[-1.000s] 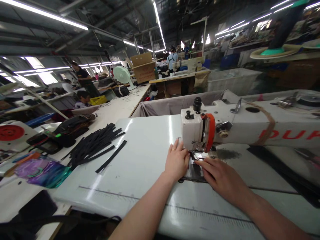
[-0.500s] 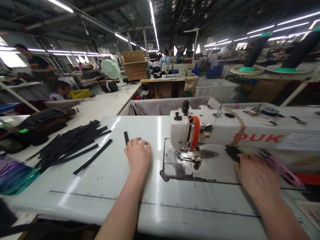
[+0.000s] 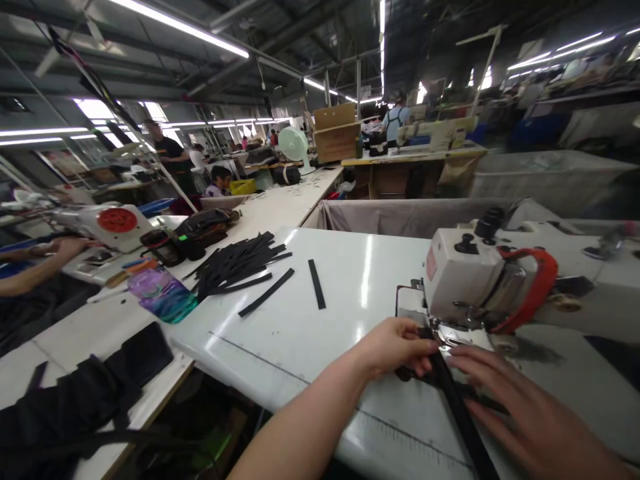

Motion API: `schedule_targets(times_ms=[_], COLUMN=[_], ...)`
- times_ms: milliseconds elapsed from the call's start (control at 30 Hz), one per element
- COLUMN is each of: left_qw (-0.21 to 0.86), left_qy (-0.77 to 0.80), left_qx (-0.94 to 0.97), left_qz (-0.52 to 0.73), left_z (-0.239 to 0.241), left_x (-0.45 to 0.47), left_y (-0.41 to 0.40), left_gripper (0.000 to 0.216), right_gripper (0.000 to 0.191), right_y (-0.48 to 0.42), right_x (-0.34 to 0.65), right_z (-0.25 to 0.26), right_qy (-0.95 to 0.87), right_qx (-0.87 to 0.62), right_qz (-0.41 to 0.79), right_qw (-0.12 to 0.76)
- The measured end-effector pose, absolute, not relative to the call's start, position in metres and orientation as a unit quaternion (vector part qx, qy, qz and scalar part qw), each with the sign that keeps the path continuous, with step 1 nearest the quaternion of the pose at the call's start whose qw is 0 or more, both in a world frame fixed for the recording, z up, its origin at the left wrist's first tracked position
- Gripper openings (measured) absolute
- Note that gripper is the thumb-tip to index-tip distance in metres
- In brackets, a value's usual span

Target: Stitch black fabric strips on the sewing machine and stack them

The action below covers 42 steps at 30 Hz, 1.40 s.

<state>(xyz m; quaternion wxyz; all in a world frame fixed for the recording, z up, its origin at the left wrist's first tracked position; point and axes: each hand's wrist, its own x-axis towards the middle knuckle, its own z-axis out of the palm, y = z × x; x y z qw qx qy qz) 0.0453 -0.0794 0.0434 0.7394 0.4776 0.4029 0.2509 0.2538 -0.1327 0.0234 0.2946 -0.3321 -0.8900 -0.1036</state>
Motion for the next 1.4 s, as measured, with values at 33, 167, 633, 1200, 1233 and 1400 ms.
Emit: schedule_targets(times_ms=[33,167,633,1200,1233,1400], left_qw=[0.72,0.489,0.144,0.189,0.191,0.194], left_qy=[0.42,0.522,0.46,0.46,0.464,0.477], left_qx=[0.495,0.637,0.846,0.83,0.828,0.824], left_qz=[0.245,0.286,0.227,0.253,0.252,0.237], left_z=[0.042,0.034,0.024,0.027,0.026,0.025], left_x=[0.045,0.055,0.059,0.063,0.064,0.067], left_y=[-0.079,-0.083,-0.091,-0.09,-0.09,-0.088], left_gripper=[0.013,0.027,0.019,0.025,0.027,0.031], right_gripper=[0.035,0.045,0.041,0.034,0.033,0.031], right_y=[-0.131,-0.135,-0.138,-0.138,-0.138,-0.136], right_x=[0.249,0.235,0.236,0.234,0.233,0.231], right_z=[0.026,0.023,0.01,0.007,0.009,0.011], right_qy=[-0.901,-0.914,-0.9,-0.887,-0.887,-0.886], right_qx=[-0.305,-0.263,-0.308,-0.342,-0.342,-0.35], right_qz=[-0.128,-0.195,-0.209,-0.176,-0.176,-0.159], right_qw=[0.28,0.241,0.228,0.256,0.255,0.259])
